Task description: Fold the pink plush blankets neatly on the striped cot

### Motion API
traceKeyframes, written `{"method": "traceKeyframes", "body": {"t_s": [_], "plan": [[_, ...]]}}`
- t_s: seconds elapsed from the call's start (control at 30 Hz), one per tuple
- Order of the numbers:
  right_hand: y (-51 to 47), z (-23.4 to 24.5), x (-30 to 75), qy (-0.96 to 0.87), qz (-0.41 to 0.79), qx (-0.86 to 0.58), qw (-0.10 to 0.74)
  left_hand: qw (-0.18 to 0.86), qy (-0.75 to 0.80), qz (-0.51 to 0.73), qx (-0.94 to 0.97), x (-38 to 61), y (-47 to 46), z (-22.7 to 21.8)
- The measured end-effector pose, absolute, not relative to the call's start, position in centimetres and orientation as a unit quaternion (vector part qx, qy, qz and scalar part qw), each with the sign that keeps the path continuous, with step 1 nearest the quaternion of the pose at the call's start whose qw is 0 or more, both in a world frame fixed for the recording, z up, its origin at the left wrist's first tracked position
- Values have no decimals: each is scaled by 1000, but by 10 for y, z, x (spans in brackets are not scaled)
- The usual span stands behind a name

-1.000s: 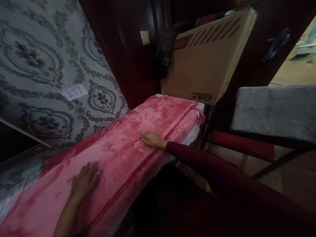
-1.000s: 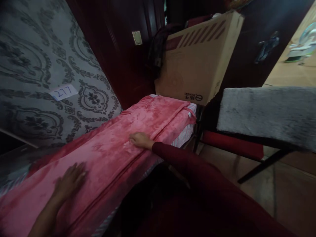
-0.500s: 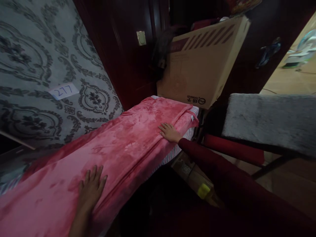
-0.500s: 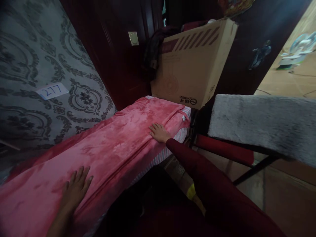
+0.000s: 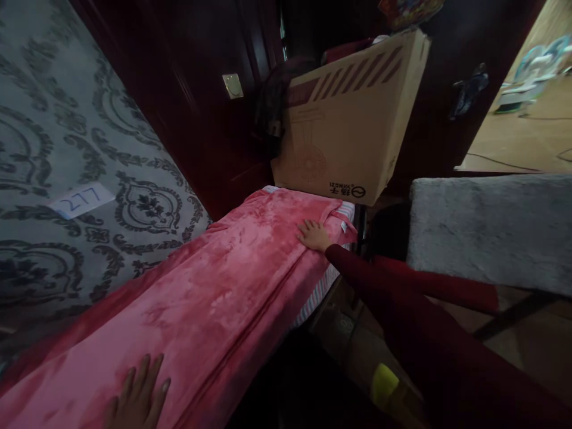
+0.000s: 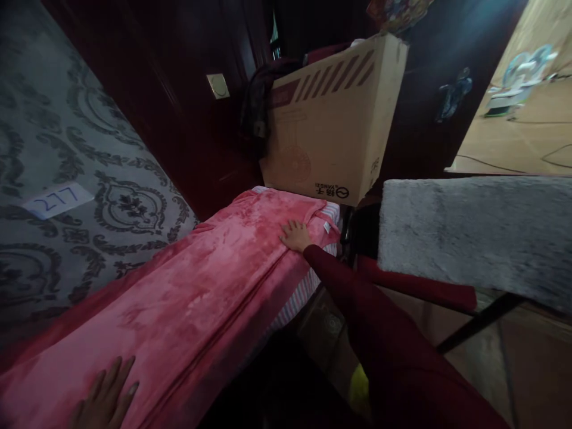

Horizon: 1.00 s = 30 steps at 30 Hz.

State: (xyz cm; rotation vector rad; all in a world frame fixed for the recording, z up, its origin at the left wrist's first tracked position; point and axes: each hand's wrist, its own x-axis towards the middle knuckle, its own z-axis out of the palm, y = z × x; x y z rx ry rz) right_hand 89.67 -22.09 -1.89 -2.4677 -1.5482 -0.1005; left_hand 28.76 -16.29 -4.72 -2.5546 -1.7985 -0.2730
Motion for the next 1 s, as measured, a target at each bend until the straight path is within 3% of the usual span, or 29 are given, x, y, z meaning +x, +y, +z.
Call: {"method": "traceKeyframes", "body": {"t_s": [0.23, 0.57, 1.0], "plan": [[-197, -11, 945, -530, -74, -834, 135, -7, -589, -89, -803, 286, -168, -47], [-195, -54, 995, -531, -50, -838, 113, -18, -598, -109, -794, 278, -173, -57], [-193, -36, 986, -512, -10, -855, 81, 53, -575, -27, -816, 302, -190, -35]]}}
